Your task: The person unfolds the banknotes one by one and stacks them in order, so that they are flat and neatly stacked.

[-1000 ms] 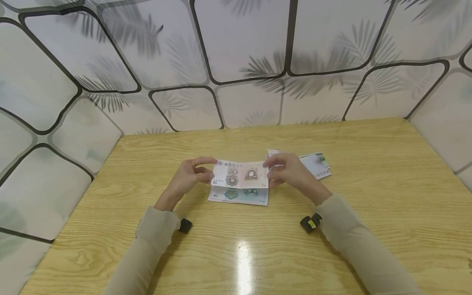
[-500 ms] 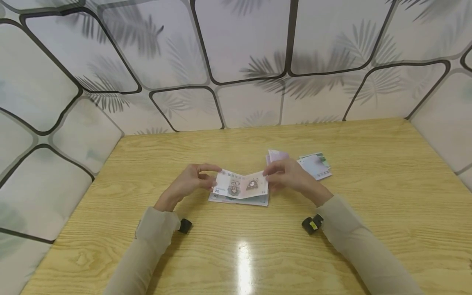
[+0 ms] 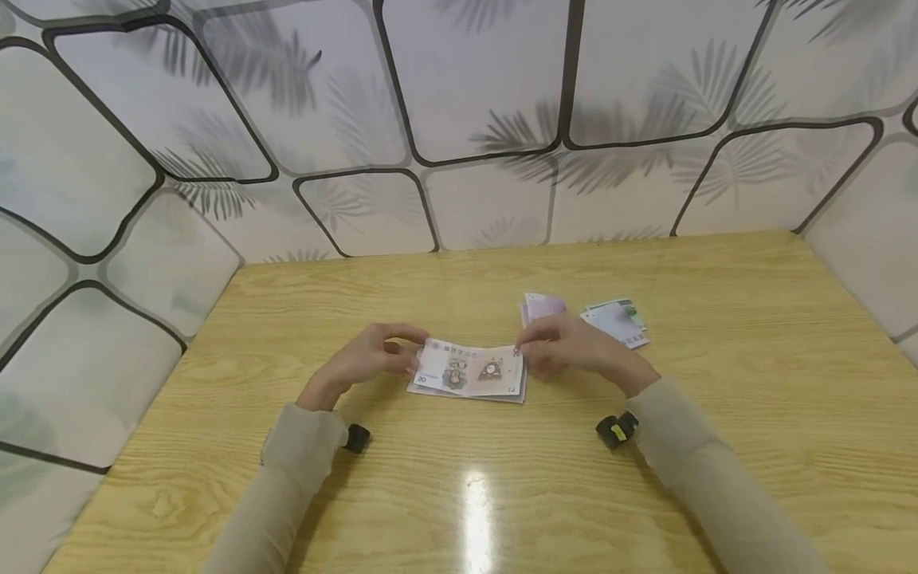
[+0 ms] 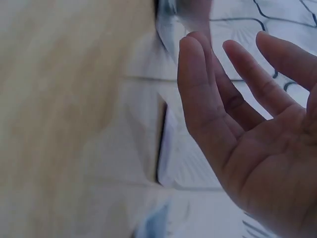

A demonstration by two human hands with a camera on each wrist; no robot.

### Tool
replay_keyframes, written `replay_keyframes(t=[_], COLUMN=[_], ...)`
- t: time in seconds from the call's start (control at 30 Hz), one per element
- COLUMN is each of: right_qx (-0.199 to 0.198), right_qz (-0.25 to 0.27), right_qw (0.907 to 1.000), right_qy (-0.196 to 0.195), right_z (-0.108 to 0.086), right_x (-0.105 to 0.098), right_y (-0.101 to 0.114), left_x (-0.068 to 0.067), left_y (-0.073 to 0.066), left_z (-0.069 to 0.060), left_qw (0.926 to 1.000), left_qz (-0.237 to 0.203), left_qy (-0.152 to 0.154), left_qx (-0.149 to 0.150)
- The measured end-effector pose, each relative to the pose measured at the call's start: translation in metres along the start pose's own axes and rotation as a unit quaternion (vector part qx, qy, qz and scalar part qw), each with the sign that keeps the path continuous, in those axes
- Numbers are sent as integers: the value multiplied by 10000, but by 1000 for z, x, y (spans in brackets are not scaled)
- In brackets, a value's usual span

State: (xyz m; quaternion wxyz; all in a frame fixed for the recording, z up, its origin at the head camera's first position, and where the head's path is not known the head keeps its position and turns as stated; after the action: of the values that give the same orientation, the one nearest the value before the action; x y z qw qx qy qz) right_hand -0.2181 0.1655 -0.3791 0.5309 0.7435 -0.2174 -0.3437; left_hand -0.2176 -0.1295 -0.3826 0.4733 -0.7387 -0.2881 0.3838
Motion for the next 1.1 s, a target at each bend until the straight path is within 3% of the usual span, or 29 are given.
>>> replay_keyframes(t=[0.2, 0.4, 0.77, 1.1], right_qx=[160, 140, 262, 514], right_qz=[-82, -294, -393, -448], right_qw=[9977, 9935, 9879, 9854], right_qy=[-652, -1092, -1479, -1557], right_z=[-11, -21, -38, -50], right_x=[-30, -56, -76, -89], right_y=[9, 11, 6, -6], left_x=[-10, -11, 4, 22], left_y=[-7, -19, -37, -47], left_z=[1, 9, 29, 47], left_qw=[9994, 9991, 9986, 9981], left_qz=[179, 141, 80, -213], left_qy=[-289, -311, -170, 15], left_qx=[34, 257, 498, 584])
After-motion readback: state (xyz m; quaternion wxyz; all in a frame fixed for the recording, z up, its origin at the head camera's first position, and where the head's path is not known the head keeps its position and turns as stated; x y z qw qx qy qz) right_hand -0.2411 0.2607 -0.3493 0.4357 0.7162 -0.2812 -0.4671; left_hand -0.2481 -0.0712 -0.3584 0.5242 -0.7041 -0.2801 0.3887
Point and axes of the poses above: each hand's wrist, its own z-axis towards the middle knuckle, its own x-axis out of the palm, y = z × x, the point moved 4 cm from there along z, towards the middle knuckle, and after that the axes turned 3 degrees about y, right-handed, at the moved point
